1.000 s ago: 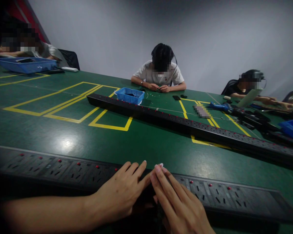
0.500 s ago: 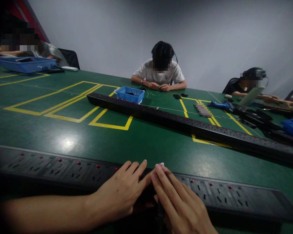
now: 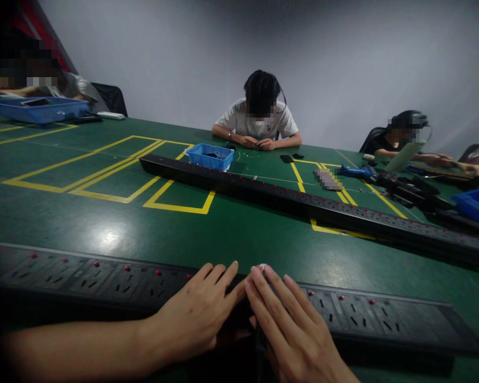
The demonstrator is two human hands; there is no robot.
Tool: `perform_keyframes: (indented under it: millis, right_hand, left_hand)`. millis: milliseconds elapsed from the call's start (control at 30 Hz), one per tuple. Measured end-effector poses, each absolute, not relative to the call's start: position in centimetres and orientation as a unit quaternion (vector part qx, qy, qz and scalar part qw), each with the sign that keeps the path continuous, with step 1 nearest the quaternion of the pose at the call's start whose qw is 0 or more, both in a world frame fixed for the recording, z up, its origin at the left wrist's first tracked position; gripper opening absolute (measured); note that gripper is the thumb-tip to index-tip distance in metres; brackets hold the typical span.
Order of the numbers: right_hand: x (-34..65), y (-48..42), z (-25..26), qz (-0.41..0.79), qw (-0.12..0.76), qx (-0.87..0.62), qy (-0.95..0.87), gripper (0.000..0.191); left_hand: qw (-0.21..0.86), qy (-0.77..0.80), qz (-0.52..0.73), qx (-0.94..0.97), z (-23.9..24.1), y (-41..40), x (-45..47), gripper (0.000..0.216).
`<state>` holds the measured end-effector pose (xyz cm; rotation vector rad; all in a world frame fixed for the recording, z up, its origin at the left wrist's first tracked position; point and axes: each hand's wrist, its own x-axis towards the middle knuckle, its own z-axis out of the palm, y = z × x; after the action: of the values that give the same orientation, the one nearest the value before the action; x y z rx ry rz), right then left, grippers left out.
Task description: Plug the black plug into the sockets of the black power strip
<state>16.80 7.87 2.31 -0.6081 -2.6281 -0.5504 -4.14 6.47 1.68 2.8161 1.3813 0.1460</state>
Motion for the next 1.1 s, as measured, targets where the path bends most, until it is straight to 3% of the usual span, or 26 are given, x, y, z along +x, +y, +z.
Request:
perform_keyframes:
  millis: [433, 667, 1100]
  right_hand:
    - [16.86, 8.02, 2.22, -0.196, 0.193, -0.217, -0.937, 0.053]
    - [16.89, 8.01, 2.21, -0.193, 0.195, -0.217, -0.937, 0.051]
    - [16.51, 8.07, 2.39, -0.189, 0.211, -0.220, -0.933, 0.049]
  left_hand:
    - [-0.010, 0.439, 0.041, 0.898, 1.94, 6.39, -4.14, 0.066]
    - [-0.019, 0.457, 0.051, 0.888, 2.18, 6.46, -3.88, 0.082]
    - [-0.025, 0.455, 0.041, 0.889, 2.33, 6.30, -3.90, 0.079]
